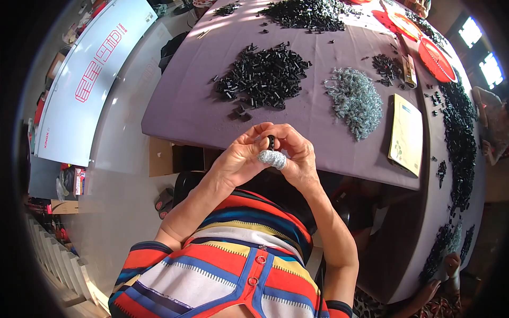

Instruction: Manual assembly of small black plastic parts into a textured cylindrical component.

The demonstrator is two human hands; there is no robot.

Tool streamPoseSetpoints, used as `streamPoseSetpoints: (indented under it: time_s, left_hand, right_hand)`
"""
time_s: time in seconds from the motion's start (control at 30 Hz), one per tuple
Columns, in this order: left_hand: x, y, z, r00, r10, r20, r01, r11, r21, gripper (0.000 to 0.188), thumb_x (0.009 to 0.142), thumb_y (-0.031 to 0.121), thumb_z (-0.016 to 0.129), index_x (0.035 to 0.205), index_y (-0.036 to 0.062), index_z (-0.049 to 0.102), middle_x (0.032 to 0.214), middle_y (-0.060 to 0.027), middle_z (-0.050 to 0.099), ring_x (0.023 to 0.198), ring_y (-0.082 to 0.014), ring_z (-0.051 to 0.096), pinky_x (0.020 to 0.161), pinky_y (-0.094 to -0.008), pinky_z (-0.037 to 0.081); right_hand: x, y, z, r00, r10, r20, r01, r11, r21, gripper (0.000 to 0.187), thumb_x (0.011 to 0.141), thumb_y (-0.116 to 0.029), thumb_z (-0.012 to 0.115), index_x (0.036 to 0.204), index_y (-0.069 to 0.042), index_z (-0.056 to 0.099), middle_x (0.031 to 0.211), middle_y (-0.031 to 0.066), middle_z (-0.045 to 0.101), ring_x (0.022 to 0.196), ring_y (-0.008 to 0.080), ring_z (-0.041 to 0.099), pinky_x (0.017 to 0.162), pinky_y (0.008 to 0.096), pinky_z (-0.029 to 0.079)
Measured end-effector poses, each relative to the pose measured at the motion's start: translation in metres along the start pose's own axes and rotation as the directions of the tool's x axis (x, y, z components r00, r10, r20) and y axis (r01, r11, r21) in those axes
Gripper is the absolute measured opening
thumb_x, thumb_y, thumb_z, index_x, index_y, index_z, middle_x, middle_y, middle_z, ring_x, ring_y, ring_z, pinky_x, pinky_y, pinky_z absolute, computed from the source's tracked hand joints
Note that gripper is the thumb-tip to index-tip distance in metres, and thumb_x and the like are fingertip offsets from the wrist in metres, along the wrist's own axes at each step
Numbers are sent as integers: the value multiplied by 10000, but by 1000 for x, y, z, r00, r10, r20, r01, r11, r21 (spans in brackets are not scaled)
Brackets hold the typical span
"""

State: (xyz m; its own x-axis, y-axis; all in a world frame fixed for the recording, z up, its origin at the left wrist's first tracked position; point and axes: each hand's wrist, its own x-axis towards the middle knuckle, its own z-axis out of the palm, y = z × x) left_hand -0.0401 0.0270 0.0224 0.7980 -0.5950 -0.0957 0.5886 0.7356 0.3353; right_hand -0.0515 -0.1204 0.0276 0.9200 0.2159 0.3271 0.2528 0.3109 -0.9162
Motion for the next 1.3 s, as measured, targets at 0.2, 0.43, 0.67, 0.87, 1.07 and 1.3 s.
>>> streamPoseSetpoints:
  time_s: [0.2, 0.43, 0.67, 0.87, 1.07, 1.3]
  left_hand:
    - [2, -5, -3, 1000, 13, 4, -13, 999, 43, 411, 776, 27, 669, 1154, 68, 514, 917, -72, 610, 878, -166, 600, 808, -319, 477]
    - [-1, -6, -3, 998, 53, 26, -56, 994, 98, 463, 740, 24, 691, 1158, 54, 493, 920, -68, 607, 896, -169, 585, 840, -297, 467]
    - [5, -5, -7, 998, 36, 43, -37, 999, 29, 370, 795, 25, 641, 1135, 55, 498, 964, -105, 624, 915, -185, 599, 827, -315, 478]
    - [4, 7, -5, 976, 195, -97, -171, 961, 217, 283, 779, 9, 642, 1049, 70, 584, 856, -109, 638, 746, -116, 567, 631, -216, 428]
    - [-12, 49, -18, 942, 251, -222, -175, 934, 312, 115, 846, 42, 587, 950, 62, 630, 796, -56, 620, 688, -114, 586, 598, -217, 460]
    - [-13, 47, -31, 939, 223, -261, -123, 929, 350, 132, 876, 96, 573, 994, 72, 626, 868, -62, 636, 717, -151, 620, 642, -272, 524]
  right_hand:
    - [-1, -2, 1, 999, -30, -26, 28, 996, -87, 290, 727, -99, 732, 973, -13, 604, 988, 71, 588, 940, 143, 551, 827, 261, 426]
    - [-1, 1, 1, 998, -36, -51, 27, 987, -161, 228, 724, -131, 730, 888, -24, 613, 829, 15, 564, 792, 113, 506, 753, 240, 415]
    - [0, 4, -2, 999, -22, -27, 23, 1000, 8, 400, 705, -33, 742, 1071, -38, 580, 1069, 50, 572, 831, 87, 503, 780, 231, 434]
    - [5, -21, -42, 991, -72, -111, -34, 675, -737, 248, 737, 0, 670, 977, -51, 628, 859, 23, 620, 686, 88, 529, 620, 223, 432]
    - [2, -17, -100, 897, -259, -357, -273, 309, -911, 96, 749, -5, 577, 835, -41, 598, 793, 131, 593, 765, 331, 580, 680, 393, 457]
    - [9, 5, -98, 907, -229, -354, -345, 81, -935, 113, 808, -86, 538, 907, -82, 592, 910, 98, 572, 844, 320, 578, 703, 419, 463]
